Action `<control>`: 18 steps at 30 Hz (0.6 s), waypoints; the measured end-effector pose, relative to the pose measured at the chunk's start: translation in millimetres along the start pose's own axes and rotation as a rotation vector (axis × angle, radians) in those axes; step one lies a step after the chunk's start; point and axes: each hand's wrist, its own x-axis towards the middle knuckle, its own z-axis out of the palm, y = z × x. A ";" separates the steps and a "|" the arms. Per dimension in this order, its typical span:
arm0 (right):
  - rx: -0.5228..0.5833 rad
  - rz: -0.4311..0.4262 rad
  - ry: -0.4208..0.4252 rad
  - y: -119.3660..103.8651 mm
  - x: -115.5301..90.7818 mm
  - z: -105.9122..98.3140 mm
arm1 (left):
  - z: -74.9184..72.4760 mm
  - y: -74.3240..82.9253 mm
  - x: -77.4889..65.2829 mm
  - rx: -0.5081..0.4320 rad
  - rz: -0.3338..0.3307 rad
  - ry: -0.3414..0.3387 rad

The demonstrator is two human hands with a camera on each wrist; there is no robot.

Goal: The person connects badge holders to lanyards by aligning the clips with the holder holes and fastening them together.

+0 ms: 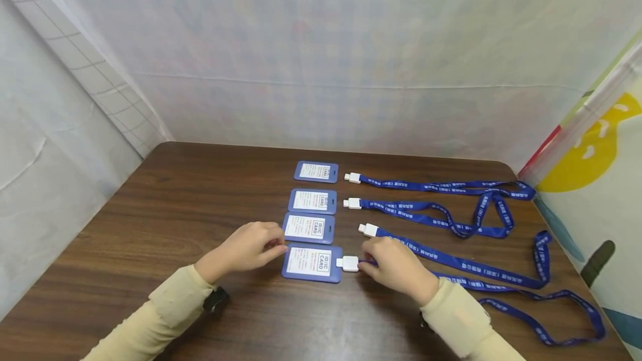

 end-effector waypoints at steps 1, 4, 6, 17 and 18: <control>0.003 -0.001 -0.003 0.8 -0.2 -0.4 | -0.4 -0.2 -0.3 -0.004 -0.003 0.000; 0.011 0.000 -0.007 2.8 -0.2 -1.3 | -1.0 -0.8 -1.0 -0.018 -0.013 -0.002; 0.009 0.007 -0.011 4.1 -0.1 -1.4 | -1.0 -1.5 -1.1 -0.026 -0.021 -0.004; 0.029 0.070 -0.039 11.9 4.2 -3.3 | -2.5 -3.8 -3.8 -0.031 -0.041 0.006; 0.016 0.077 -0.037 12.6 5.1 -3.2 | -2.6 -4.1 -4.0 -0.028 -0.040 0.008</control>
